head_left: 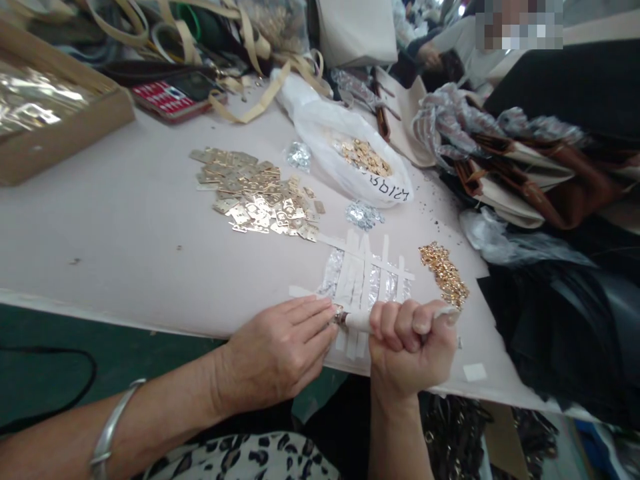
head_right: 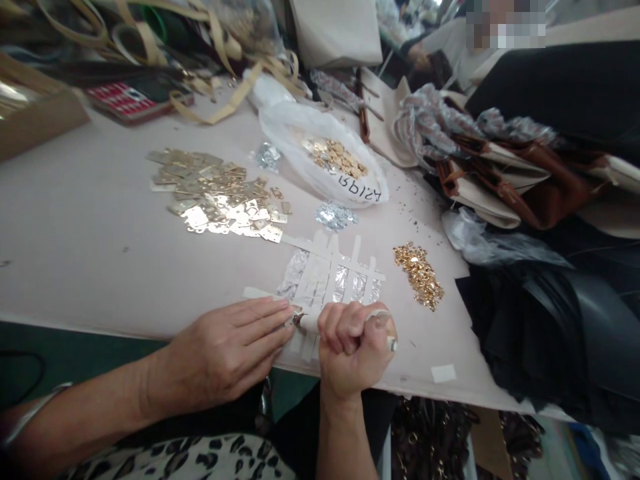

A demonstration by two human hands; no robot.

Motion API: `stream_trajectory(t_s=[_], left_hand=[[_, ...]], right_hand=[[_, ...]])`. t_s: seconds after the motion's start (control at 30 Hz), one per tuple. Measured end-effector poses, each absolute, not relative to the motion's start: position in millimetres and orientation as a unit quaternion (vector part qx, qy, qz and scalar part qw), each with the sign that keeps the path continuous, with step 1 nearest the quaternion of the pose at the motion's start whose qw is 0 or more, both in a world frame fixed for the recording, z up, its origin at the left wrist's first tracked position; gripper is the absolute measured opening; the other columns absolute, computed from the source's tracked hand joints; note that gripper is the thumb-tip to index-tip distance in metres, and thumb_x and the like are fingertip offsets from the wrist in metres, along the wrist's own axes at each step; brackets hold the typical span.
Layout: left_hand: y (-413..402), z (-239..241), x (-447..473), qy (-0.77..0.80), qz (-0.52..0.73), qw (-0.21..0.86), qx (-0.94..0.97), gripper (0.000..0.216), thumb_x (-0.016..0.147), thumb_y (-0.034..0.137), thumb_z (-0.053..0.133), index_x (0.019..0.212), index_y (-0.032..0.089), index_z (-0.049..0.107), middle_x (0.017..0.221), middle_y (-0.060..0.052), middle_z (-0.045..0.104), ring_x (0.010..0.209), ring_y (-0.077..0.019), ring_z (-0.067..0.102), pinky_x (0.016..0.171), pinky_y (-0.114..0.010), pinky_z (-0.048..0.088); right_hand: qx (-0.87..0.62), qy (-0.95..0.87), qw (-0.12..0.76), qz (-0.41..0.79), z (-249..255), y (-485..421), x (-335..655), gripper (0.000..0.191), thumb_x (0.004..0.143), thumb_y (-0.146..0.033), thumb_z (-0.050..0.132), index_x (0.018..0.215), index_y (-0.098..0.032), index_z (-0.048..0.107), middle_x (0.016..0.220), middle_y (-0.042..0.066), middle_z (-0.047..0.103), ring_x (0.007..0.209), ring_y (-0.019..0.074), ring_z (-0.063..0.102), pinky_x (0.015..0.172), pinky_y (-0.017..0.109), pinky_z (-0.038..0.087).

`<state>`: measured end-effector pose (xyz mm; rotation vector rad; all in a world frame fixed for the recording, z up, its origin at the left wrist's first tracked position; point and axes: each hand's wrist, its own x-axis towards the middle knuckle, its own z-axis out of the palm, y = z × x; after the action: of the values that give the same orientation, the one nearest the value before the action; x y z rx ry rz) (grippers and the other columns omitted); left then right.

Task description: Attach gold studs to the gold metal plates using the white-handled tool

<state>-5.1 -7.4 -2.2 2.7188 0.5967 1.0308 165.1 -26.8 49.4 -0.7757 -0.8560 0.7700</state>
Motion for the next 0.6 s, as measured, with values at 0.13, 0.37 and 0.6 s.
stream_trajectory(t_s=[0.13,0.37,0.6], left_hand=[[-8.1,-3.4,-4.3,0.200,0.344,0.084,0.913,0.026,0.094,0.019,0.054,0.108,0.006,0.071,0.118,-0.015,0.073,0.114,-0.0264,0.067,0.107,-0.040,0.054],[-6.0,0.9,-3.3,0.201,0.350,0.101,0.910,0.023,0.095,0.017,0.052,0.103,0.006,0.070,0.111,-0.018,0.073,0.107,-0.0264,0.068,0.106,-0.042,0.055],[-7.5,2.0,-6.9,0.206,0.367,0.127,0.898,0.018,0.095,0.015,0.051,0.097,0.009,0.068,0.099,-0.014,0.071,0.104,-0.0238,0.067,0.106,-0.041,0.055]], right_hand=[[-0.373,-0.406,0.740,0.385,53.1,-24.6,159.3,0.038,0.101,-0.032,0.044,0.065,-0.021,0.048,0.046,-0.012,0.022,0.034,0.0057,0.019,0.039,0.019,0.028],[-0.470,-0.537,0.624,0.317,67.6,-14.0,136.3,0.037,0.096,-0.029,0.059,0.061,-0.021,0.050,0.051,-0.008,0.036,0.042,0.0069,0.032,0.041,0.024,0.028],[-0.484,-0.552,0.594,0.329,73.9,-10.8,136.8,0.042,0.096,-0.029,0.058,0.058,-0.021,0.043,0.049,-0.008,0.034,0.042,0.0060,0.031,0.039,0.022,0.026]])
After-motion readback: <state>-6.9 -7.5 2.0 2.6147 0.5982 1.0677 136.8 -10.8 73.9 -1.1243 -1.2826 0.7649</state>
